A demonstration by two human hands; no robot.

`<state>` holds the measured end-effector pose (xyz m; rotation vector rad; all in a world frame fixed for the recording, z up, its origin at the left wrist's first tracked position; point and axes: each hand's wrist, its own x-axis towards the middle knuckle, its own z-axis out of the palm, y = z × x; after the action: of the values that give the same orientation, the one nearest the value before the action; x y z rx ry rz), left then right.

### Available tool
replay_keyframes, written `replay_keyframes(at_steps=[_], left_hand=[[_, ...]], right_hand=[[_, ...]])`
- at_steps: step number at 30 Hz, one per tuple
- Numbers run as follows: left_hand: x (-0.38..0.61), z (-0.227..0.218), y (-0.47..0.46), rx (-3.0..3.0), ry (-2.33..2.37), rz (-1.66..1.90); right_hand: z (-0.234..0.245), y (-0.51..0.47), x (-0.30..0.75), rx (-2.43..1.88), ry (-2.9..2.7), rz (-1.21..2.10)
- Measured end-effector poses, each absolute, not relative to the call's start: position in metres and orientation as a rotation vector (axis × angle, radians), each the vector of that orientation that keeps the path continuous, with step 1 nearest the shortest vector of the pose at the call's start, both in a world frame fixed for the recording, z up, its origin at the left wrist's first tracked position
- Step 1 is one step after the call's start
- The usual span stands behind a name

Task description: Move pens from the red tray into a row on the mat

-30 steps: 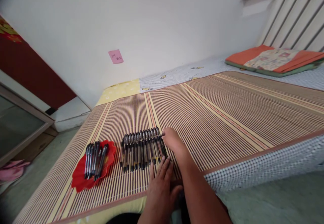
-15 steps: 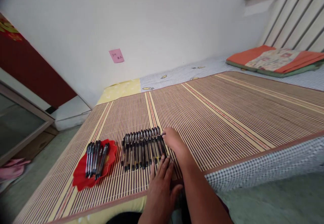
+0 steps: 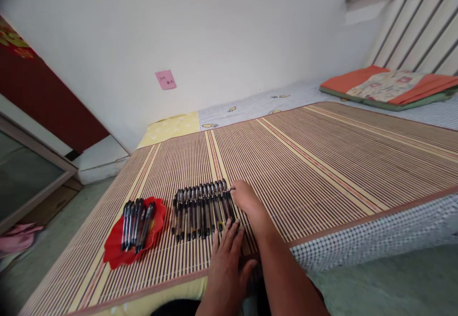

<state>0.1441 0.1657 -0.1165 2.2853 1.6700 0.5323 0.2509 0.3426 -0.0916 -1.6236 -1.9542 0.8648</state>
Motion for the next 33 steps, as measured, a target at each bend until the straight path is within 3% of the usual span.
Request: replay_keyframes(at_steps=[5,16,23,28,33], left_hand=[[0.145,-0.12,0.16,2.324,1.666,0.659],[0.149,-0.122,0.142,2.255,1.463,1.317],[0.156,-0.114,0.129,1.854,1.475,1.461],[0.135,-0.097,0.107,1.602,1.537,1.483],[0.072,-0.106,0.058,1.583,1.9,1.443]], right_hand=[[-0.087,0.34,0.252,-1.624,-1.918,0.896],[-0.094,0.342,0.253,-1.549,-1.831,0.974],[-0.052,0.328,0.265,-1.391,-1.597,1.135],[-0.038,0.265,0.268,-1.284,-1.657,1.328],[-0.093,0.147,0.26,-1.141,-2.089,1.562]])
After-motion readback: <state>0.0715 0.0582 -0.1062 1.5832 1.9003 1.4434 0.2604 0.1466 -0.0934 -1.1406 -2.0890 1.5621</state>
